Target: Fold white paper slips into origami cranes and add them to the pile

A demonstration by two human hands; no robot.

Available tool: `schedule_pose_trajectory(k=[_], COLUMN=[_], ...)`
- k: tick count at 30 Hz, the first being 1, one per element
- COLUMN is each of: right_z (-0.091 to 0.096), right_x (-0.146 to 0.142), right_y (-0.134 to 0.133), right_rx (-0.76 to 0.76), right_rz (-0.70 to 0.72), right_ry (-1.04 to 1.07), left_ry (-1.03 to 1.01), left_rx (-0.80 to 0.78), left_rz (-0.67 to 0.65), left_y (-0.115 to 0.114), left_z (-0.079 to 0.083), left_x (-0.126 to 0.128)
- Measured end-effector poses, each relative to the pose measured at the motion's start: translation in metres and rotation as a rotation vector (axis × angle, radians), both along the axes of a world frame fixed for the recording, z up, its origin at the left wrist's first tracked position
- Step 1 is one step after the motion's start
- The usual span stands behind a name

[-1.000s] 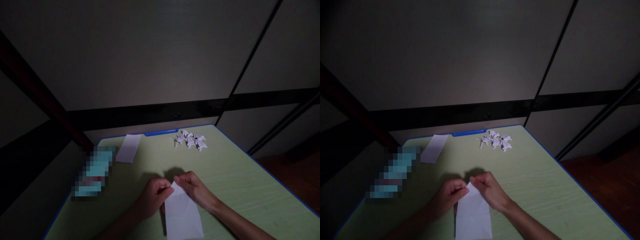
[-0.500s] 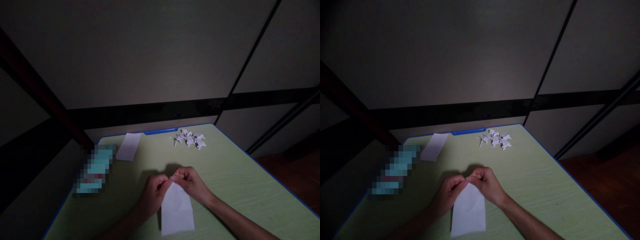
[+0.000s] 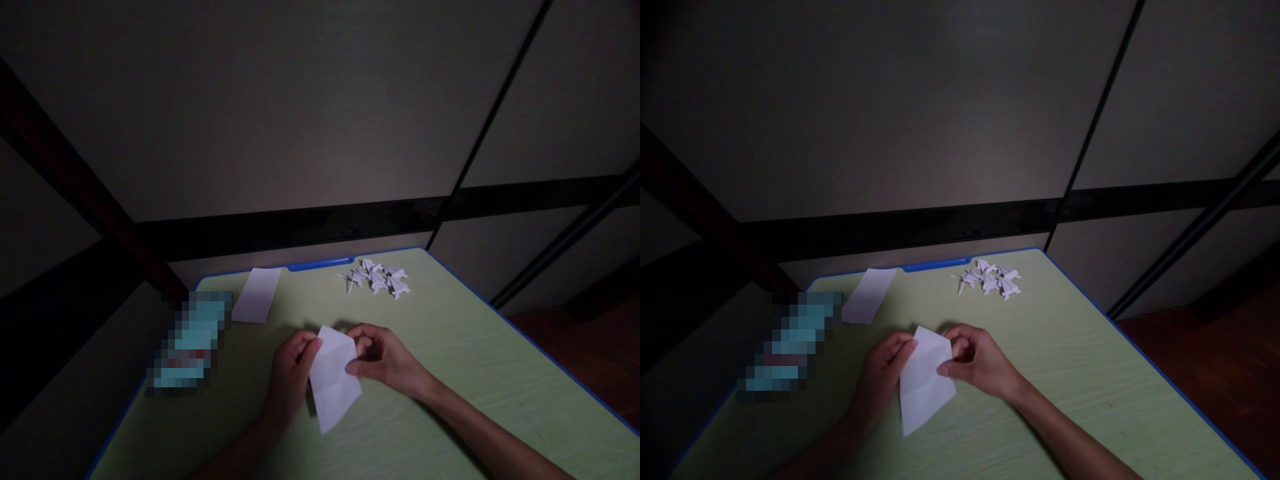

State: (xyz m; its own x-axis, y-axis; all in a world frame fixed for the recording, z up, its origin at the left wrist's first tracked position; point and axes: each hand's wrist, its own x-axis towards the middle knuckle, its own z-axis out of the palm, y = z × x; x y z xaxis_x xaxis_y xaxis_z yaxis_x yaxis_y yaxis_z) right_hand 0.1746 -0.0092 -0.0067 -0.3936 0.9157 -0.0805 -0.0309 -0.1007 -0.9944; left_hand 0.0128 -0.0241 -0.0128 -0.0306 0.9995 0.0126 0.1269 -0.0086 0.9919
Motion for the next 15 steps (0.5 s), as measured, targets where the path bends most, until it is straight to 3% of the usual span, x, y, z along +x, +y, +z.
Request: schedule_pose_trajectory(k=[3, 8, 10, 12, 15], right_z=[0.003, 0.006, 0.007, 0.008, 0.008], right_x=[0.003, 0.009, 0.01, 0.01, 0.007], right_y=[0.003, 0.008, 0.008, 0.006, 0.004], right_rx=[0.019, 0.102, 0.078, 0.033, -0.019], right_rz=[-0.05, -0.296, -0.256, -0.152, -0.095], right_ry=[0.105, 0.251, 0.216, 0.156, 0.177], left_ry=[-0.093, -0.205, -0.234, -0.245, -0.172], left_rx=[-0.017, -0.175, -0.2, -0.213, -0.242], left_rz=[0.002, -0.162, -0.162, -0.319, -0.363], left_y=[0.001, -0.008, -0.012, -0.013, -0.01], left_z=[-0.001, -0.003, -0.003, -0.001, 0.0], left_x=[0.0, 0.007, 0.007, 0.006, 0.004])
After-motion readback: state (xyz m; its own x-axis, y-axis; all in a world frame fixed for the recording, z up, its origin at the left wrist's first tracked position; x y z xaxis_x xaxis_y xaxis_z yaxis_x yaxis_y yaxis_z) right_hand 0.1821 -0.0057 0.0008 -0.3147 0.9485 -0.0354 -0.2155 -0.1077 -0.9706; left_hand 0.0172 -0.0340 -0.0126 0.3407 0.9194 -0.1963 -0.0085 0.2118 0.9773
